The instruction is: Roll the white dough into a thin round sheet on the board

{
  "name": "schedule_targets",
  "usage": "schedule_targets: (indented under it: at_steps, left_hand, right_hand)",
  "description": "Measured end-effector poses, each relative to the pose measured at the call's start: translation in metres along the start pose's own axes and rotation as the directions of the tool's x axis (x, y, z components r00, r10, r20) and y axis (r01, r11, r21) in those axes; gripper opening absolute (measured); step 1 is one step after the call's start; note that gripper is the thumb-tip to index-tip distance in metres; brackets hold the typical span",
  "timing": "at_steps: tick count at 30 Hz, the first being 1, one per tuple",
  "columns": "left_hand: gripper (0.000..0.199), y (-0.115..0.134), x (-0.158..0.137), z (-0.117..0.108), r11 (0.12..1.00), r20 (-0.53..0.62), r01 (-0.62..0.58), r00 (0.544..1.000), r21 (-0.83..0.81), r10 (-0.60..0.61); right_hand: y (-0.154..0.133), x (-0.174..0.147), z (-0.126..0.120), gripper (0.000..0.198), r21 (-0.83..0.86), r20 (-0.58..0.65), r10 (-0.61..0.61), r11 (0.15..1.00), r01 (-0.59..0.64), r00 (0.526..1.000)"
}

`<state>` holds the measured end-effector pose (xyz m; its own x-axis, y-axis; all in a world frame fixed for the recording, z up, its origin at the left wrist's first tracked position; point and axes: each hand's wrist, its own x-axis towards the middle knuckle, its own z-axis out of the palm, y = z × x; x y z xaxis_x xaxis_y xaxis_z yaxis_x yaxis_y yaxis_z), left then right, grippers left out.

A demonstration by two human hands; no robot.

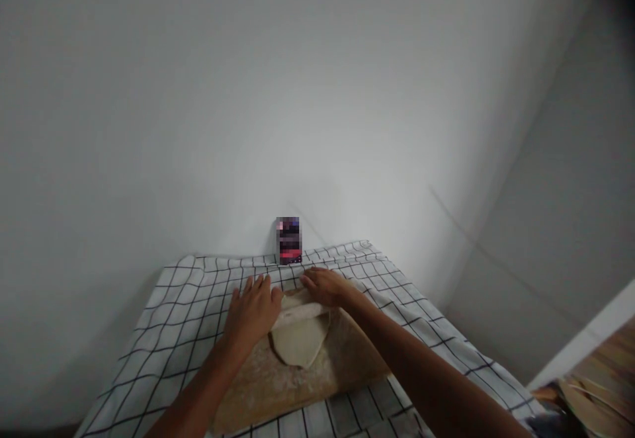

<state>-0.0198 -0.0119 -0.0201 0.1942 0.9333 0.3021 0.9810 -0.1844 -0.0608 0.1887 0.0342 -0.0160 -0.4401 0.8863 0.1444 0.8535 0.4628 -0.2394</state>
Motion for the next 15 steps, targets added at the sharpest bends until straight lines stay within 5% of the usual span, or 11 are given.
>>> schedule_targets:
  at_steps: [7, 15]
  left_hand:
    - [0.053, 0.006, -0.01, 0.002, 0.999, 0.071, 0.039, 0.997, -0.03, -0.037]
    - [0.052, 0.014, -0.05, -0.002, 0.994, -0.104, -0.106, 0.989, -0.001, 0.106]
  right_hand:
    - [0.004, -0.021, 0.015, 0.047, -0.016, -0.057, 0.102, 0.995, -0.103, 0.993]
    - [-0.027, -0.08, 0.016, 0.047, -0.069, -0.174, 0.157, 0.983, -0.172, 0.972]
